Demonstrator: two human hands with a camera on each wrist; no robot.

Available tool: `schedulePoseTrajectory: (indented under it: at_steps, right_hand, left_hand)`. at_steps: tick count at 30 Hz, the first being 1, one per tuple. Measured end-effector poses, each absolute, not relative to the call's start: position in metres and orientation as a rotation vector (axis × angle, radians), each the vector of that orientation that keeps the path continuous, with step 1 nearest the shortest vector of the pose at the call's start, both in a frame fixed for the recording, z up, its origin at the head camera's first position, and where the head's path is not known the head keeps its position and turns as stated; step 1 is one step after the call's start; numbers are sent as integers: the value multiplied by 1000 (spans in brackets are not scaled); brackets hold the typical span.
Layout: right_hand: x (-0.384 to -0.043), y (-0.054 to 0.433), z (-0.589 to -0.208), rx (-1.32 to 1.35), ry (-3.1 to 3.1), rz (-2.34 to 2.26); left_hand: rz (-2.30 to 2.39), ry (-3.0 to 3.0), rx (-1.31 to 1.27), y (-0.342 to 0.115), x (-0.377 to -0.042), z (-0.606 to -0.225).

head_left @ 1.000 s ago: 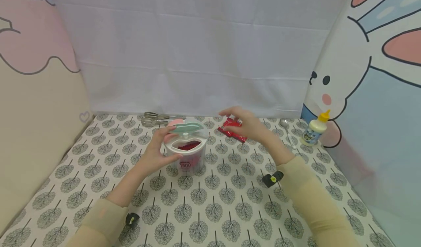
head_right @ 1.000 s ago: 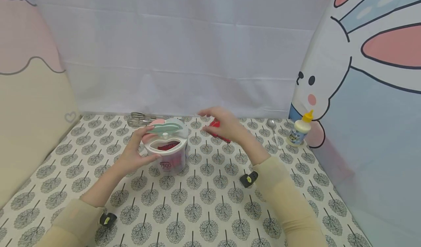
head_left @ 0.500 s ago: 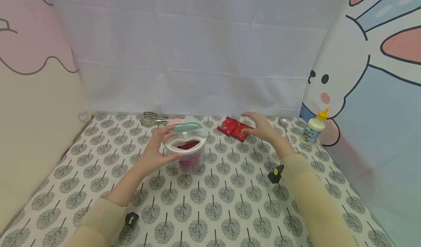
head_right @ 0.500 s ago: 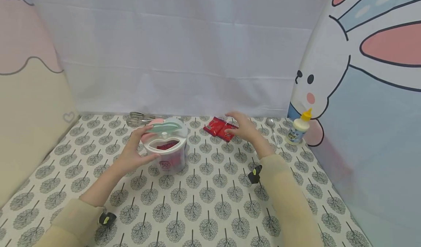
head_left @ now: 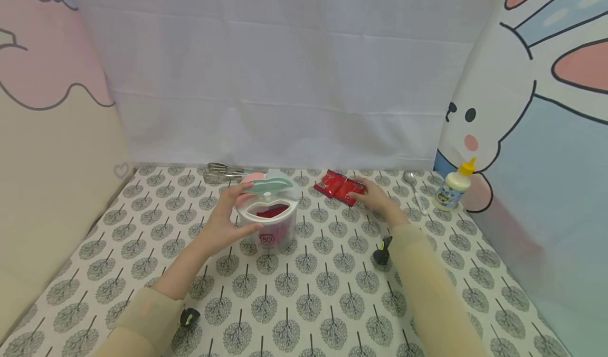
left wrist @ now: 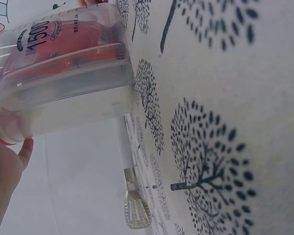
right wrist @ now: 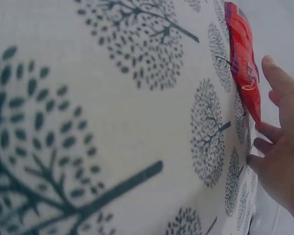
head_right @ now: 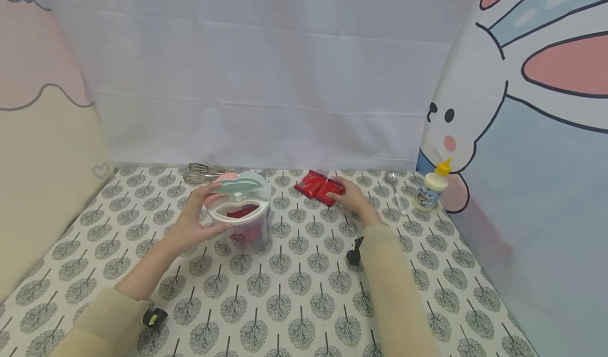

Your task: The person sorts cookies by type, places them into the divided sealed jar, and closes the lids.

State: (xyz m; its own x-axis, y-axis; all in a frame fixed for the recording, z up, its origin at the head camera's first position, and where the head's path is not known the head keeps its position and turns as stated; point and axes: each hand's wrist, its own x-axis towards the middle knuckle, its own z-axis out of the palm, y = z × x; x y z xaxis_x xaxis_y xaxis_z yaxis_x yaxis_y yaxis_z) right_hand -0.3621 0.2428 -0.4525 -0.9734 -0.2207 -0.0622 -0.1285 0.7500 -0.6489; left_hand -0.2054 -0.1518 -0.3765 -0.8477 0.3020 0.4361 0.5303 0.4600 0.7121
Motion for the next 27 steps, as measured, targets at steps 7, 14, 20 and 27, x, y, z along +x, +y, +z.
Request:
schedulePoseTrajectory:
  at_steps: [7,14,20,27]
  right_hand:
    - [-368,240,-462,-199,2838,-963]
    - [-367,239,-460,-144,2899,-956]
    - [-362,238,-449,-159,2928,-993]
    - [-349,236,-423,-241,2951,-1011]
  left_hand:
    - [-1325,-2446,-737,-152,-206,-378]
    - [-1336,-2431,-755,-151,-208,-380]
    - [-1330,-2438,-743,-151,-207,-379]
    - [-1301,-2453,-731,-155,-216,-390]
